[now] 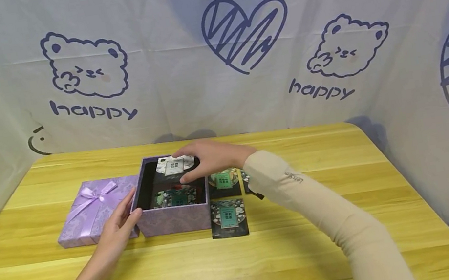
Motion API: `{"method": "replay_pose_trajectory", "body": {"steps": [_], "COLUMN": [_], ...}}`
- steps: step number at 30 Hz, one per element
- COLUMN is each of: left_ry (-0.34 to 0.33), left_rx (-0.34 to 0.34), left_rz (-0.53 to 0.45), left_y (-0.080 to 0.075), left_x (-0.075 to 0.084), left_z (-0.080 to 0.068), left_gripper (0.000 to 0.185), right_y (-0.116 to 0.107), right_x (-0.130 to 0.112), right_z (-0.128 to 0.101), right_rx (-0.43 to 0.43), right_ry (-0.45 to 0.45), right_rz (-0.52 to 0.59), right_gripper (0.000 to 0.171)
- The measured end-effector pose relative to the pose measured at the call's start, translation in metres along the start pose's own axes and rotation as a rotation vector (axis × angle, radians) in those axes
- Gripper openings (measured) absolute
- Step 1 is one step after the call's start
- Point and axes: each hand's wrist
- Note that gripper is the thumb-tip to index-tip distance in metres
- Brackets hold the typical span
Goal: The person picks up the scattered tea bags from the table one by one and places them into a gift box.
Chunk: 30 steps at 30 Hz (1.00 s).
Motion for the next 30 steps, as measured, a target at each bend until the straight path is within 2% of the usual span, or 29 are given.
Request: {"method": "replay_pose_trajectory", "body": {"steps": [8,16,22,30], "left_ry": [-0.007,-0.019,-0.009,-0.005], "left_rx": [0.007,0.009,0.011,0.016], "left_rz": [0.002,-0.002,0.007,0.024], "left_y": [0.0,-0.001,0.0,-0.001], "left_x": [0.001,0.001,0.0,-0.002], "left_z": [0.0,0.0,0.0,0.0], "left_gripper": [0.058,0.058,0.058,0.057], "right_y": [0.006,0.019,0.025,0.034], "right_x": [-0.007,-0.004,-0.005,-0.008], "right_z": [0.014,0.027,0.033,0.044], "right_rx": [-0.022,-0.026,-0.035,-0.041], "right_ry": [-0.012,-0.016,-0.01,0.001], "right_rz": [0.073,0.175,0.171,0.084], "right_gripper": [0.072,0.068,0.066,0.066]}}
Point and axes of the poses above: each hand's wrist, its own z-axis towards the middle knuckle, its own y-axis out of the palm, x = y × z, and after that the axes turned 7 degrees about y, right-handed
